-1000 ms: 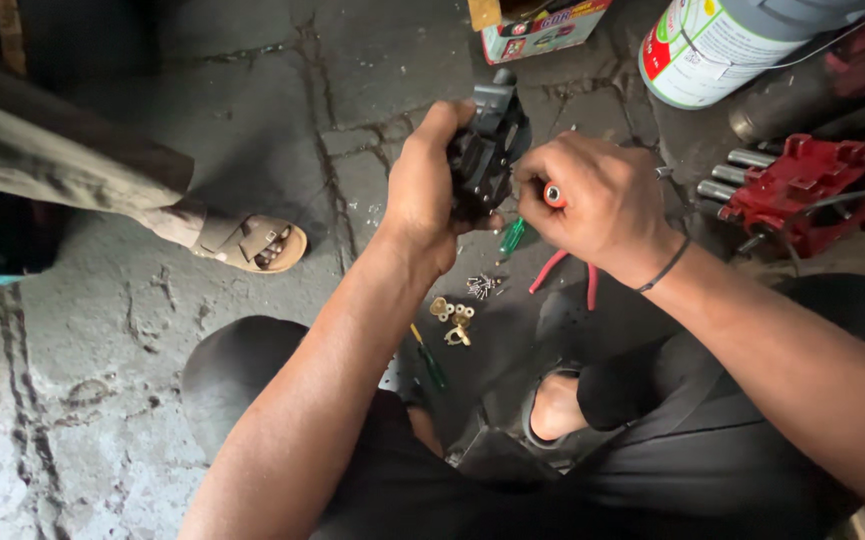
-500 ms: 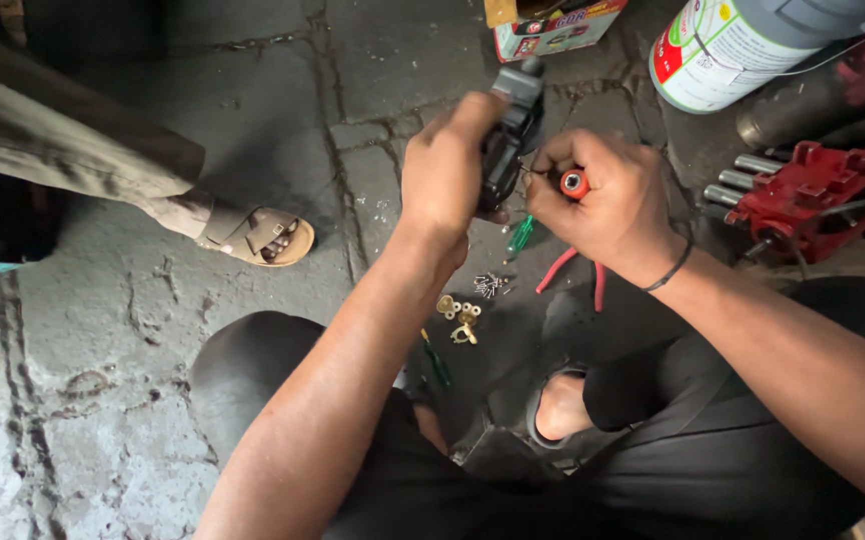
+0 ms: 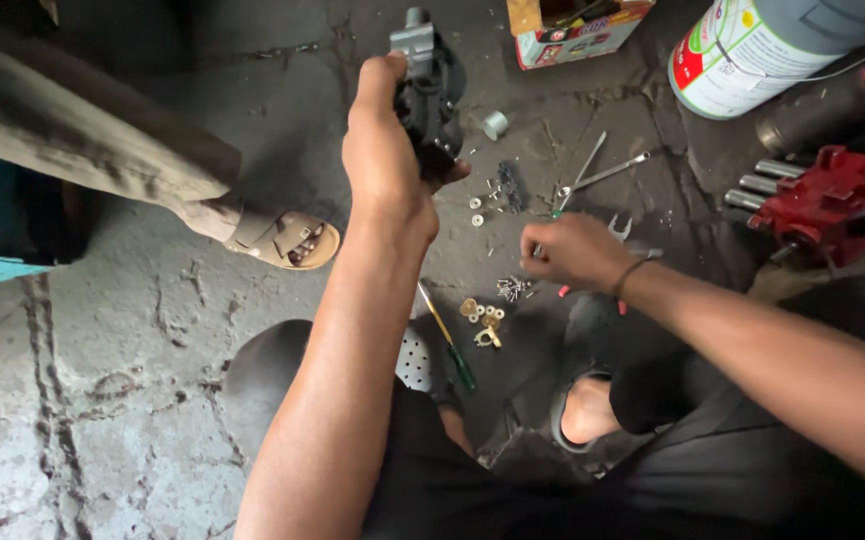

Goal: The person disassembles and repairs a mechanical part by hand while sitting on the floor, using a screwdriver to remove screws and handling small components including a spring, brass jets, and gaskets.

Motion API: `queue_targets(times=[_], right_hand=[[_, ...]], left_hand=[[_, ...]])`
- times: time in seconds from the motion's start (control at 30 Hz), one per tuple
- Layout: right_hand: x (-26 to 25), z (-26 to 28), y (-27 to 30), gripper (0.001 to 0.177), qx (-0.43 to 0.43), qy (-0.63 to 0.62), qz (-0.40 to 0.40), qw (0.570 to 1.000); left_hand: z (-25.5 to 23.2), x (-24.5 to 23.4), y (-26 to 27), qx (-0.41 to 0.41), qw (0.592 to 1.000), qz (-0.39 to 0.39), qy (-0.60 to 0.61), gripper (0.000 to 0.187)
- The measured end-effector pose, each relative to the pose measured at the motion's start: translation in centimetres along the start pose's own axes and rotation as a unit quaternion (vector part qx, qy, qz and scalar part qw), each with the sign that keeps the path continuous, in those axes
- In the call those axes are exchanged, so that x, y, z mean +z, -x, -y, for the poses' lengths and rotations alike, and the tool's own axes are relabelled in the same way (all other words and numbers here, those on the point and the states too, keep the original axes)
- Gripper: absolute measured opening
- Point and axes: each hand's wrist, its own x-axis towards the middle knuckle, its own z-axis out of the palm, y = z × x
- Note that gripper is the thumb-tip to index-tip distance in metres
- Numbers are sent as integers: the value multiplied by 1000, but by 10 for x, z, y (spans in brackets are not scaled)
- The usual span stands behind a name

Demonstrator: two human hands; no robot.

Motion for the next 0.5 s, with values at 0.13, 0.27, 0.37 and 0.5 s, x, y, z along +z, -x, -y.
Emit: queue_targets(times=[0.13,0.27,0.37,0.5], right_hand=[[100,-58,-1,18,113,40,32,992],[181,-91,14,20,190,58,51,979],[201,-99,20,23,224,62,54,971],[203,-102,17,22,258,23,20,966]], left_hand=[[4,4,2,-24,1000,11,5,45],[8,1,4,-46,999,-4,-15,45],[10,-2,4,-46,999,8,-19,44],[10,-1,1,-48,998,1,-37,43]])
